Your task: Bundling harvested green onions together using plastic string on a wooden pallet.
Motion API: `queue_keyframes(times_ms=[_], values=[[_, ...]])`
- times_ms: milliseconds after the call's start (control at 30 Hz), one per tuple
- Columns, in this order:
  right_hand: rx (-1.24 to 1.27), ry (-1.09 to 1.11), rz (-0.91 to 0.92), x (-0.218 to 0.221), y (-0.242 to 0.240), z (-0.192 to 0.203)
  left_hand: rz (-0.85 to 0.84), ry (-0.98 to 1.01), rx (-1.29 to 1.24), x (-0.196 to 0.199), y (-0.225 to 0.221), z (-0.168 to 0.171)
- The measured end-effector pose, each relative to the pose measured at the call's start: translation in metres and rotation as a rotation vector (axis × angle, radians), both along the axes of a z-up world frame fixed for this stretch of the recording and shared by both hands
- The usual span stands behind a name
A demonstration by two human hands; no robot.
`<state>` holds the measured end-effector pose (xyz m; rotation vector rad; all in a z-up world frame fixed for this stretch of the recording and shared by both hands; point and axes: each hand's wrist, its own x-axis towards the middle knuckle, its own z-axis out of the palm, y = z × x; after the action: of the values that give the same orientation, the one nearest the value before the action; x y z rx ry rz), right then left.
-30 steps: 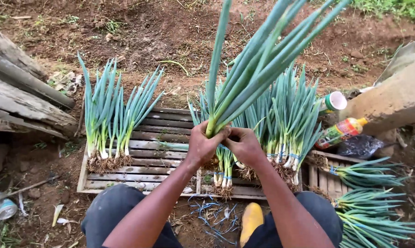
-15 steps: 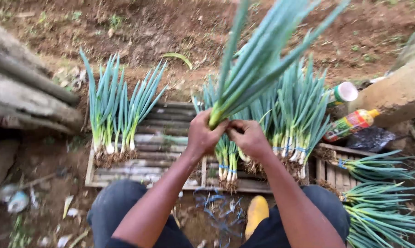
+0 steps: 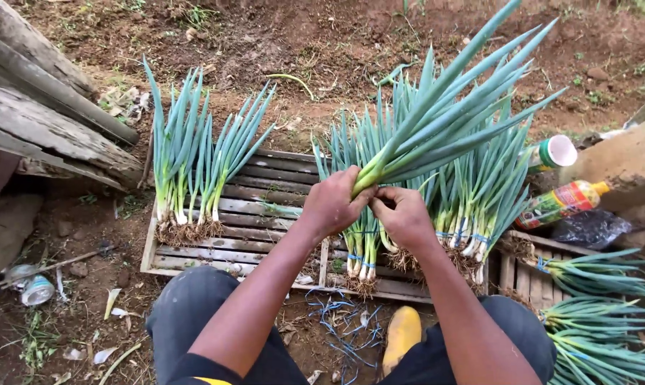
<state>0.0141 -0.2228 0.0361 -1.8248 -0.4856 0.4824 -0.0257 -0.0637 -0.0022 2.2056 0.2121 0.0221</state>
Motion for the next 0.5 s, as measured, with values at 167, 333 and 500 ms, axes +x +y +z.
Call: queue_keyframes(times_ms=[167, 333, 500], values=[[-0.003, 0.006, -0.021, 0.003, 0.001, -0.008, 0.033, 0.142, -0.077, 0.001, -0.002, 0.011], [0.099, 0.088, -0.086, 0.013, -0.003, -0.006, 0.140, 0.245, -0.218, 0.009, 0.005, 0.004], [0.184, 0.255, -0.097, 0.029, -0.018, -0.013, 0.272, 0.045, -0.722, 0.007, 0.013, 0.011]])
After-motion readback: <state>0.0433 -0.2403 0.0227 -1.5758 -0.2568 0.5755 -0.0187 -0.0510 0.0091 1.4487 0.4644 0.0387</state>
